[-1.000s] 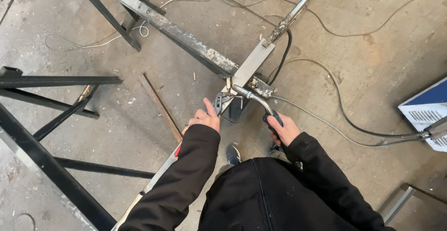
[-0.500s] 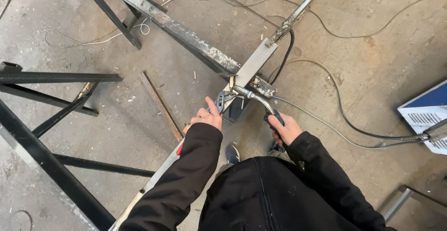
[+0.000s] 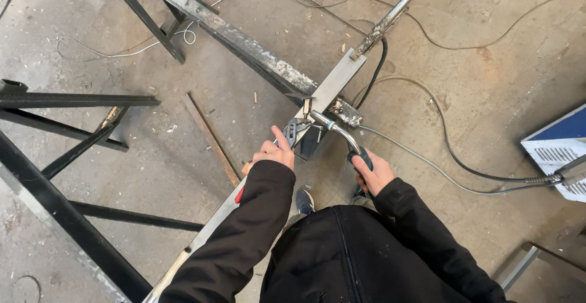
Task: Welding metal pieces together and using pliers to adjust them.
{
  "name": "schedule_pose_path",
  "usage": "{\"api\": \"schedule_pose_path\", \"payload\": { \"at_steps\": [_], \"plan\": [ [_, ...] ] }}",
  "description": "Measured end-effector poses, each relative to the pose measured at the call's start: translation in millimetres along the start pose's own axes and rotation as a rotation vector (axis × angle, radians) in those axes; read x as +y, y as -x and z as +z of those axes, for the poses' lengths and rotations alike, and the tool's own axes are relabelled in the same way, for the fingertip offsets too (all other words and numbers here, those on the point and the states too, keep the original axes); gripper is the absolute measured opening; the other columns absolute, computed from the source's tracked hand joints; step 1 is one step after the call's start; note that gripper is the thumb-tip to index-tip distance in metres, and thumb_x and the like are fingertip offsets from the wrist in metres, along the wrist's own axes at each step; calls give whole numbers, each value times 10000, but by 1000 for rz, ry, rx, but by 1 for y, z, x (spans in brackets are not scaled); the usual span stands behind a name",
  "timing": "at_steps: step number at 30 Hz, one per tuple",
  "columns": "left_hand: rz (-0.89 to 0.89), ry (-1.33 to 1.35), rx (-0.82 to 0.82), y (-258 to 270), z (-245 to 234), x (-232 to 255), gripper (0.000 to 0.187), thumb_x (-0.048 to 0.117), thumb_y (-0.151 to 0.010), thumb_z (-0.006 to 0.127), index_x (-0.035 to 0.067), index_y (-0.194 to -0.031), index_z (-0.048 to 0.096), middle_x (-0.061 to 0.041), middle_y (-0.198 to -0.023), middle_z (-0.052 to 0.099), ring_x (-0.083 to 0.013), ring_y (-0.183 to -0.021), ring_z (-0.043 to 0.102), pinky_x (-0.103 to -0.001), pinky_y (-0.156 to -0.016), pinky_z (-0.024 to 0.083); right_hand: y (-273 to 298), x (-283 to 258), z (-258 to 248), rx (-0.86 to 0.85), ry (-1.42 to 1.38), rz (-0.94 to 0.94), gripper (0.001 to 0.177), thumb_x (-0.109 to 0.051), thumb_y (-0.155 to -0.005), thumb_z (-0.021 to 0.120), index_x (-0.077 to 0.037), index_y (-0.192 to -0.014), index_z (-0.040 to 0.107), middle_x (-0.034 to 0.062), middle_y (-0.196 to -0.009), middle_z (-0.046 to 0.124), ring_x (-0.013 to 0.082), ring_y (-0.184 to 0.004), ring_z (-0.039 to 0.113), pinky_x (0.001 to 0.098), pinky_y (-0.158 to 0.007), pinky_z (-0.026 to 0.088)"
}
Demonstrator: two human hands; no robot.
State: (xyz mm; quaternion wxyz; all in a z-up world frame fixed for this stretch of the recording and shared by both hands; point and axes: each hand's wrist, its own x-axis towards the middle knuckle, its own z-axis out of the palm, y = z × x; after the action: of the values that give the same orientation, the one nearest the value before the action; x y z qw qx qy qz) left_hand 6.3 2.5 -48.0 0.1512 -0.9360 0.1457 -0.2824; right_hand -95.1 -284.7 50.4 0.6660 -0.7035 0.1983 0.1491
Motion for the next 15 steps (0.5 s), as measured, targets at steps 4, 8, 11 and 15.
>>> {"api": "schedule_pose_path", "payload": {
  "at_steps": [4,8,11,15],
  "plan": [
    [-13,4,-54,3,3,1,769,401,-963,770,16,-1599,571,-294,-764,449,-476,-513,502,-772,-580,509,-5,16,3,1,-7,-29,449,-495,-1097,685,-83,-920,688,124,-549,656,234,-398,642,347,-463,556],
    [-21,8,-62,3,6,2,791,404,-956,778,10,-1605,559,-309,-774,454,-488,-525,518,-775,-592,515,-6,20,7,18,-9,-39,438,-488,-1104,677,-88,-924,679,118,-558,654,232,-409,642,347,-474,554],
    [-32,5,-72,6,12,4,793,406,-959,784,6,-1604,556,-307,-776,455,-498,-535,531,-771,-599,524,-3,15,8,27,-10,-43,432,-488,-1105,675,-96,-925,674,116,-560,652,231,-412,642,351,-481,556],
    [-36,15,-65,8,17,5,779,390,-970,775,-2,-1604,548,-305,-778,431,-494,-523,502,-738,-548,500,2,2,8,29,-17,-44,445,-484,-1103,679,-99,-883,654,115,-554,659,229,-402,642,337,-475,553]
  ]
}}
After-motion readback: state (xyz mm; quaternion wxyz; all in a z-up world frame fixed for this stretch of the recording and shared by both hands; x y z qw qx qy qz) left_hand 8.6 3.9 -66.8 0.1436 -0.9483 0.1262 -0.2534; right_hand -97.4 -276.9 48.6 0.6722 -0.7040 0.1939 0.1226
